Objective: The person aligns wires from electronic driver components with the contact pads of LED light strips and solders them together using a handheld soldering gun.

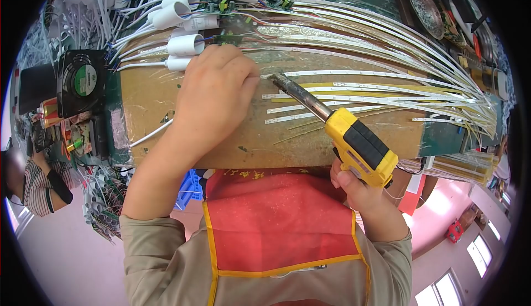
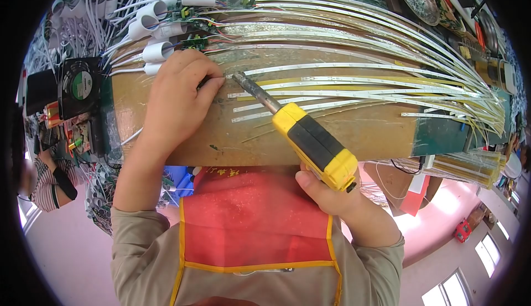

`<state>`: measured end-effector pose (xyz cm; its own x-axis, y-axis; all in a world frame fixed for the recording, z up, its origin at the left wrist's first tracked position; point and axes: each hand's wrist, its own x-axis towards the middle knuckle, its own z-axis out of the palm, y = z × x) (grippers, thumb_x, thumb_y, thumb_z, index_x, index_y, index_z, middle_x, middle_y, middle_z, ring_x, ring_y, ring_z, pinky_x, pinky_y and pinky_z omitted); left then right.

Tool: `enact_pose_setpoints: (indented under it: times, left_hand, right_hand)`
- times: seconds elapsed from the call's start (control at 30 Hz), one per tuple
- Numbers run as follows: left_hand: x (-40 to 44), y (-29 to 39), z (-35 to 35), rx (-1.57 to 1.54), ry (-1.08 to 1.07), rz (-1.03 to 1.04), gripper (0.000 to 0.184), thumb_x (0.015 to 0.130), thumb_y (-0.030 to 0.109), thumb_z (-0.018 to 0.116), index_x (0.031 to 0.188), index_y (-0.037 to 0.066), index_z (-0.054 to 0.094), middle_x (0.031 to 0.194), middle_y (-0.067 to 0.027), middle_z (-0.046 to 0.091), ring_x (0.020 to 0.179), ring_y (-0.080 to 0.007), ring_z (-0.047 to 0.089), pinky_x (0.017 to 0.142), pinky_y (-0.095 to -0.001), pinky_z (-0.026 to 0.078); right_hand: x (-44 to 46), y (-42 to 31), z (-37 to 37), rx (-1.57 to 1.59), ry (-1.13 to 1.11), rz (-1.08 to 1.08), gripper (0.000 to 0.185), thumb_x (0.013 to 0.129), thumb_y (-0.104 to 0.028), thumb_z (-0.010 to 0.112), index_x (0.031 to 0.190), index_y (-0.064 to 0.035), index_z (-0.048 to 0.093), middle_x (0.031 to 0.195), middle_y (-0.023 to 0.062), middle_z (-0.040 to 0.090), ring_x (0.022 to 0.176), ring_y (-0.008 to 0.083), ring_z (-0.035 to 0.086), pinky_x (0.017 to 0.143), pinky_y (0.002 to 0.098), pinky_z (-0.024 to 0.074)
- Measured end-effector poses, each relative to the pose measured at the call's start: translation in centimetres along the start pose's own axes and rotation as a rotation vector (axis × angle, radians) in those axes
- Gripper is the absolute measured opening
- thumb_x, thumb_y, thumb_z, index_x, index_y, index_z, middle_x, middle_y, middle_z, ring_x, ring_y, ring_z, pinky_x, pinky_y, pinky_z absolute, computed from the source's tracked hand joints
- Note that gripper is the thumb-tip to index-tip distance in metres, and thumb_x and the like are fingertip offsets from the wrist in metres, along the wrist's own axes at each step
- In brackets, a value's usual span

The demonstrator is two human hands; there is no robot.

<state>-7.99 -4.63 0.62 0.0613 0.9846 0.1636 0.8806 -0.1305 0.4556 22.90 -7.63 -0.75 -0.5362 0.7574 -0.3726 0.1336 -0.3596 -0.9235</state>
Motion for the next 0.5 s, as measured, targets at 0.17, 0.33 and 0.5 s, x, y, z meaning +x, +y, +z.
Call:
enact_pose_setpoints:
  times: [0.17, 0.33, 0.5]
  left_hand:
    - [0.05, -0.15, -0.14, -0.004, -0.021, -0.001, 0.006, 0.082, 0.006, 0.069, 0.085, 0.002, 0.066, 0.092, -0.0107, 0.065, 0.094, -0.0333, 0.06, 0.084, -0.0428, 0.047]
    - [-0.02, -0.15, -0.02, 0.002, -0.005, 0.012, 0.006, 0.083, 0.006, 0.068, 0.086, 0.002, 0.065, 0.093, -0.0113, 0.063, 0.094, -0.0337, 0.059, 0.084, -0.0433, 0.046]
    - [-0.02, -0.06, 0.34, 0.075, 0.005, 0.045, 0.004, 0.083, 0.007, 0.067, 0.085, 0.005, 0.065, 0.091, -0.0102, 0.061, 0.091, -0.0332, 0.058, 0.08, -0.044, 0.045]
  right_hand:
    - [-0.01, -0.07, 0.04, 0.027, 0.001, 0.015, 0.062, 0.088, -0.023, 0.074, 0.137, 0.0021, 0.046, 0.08, 0.0054, 0.053, 0.067, 0.0137, 0.05, 0.06, 0.0293, 0.0449]
    - [-0.03, -0.11, 0.07, 0.028, 0.001, 0.027, 0.061, 0.088, -0.022, 0.074, 0.138, 0.0018, 0.046, 0.08, 0.0054, 0.053, 0.067, 0.0136, 0.05, 0.061, 0.0294, 0.0449]
    - [-0.07, -0.11, 0.18, 0.024, 0.009, 0.025, 0.061, 0.088, -0.021, 0.074, 0.137, 0.002, 0.047, 0.08, 0.0054, 0.053, 0.067, 0.014, 0.05, 0.061, 0.0296, 0.0449]
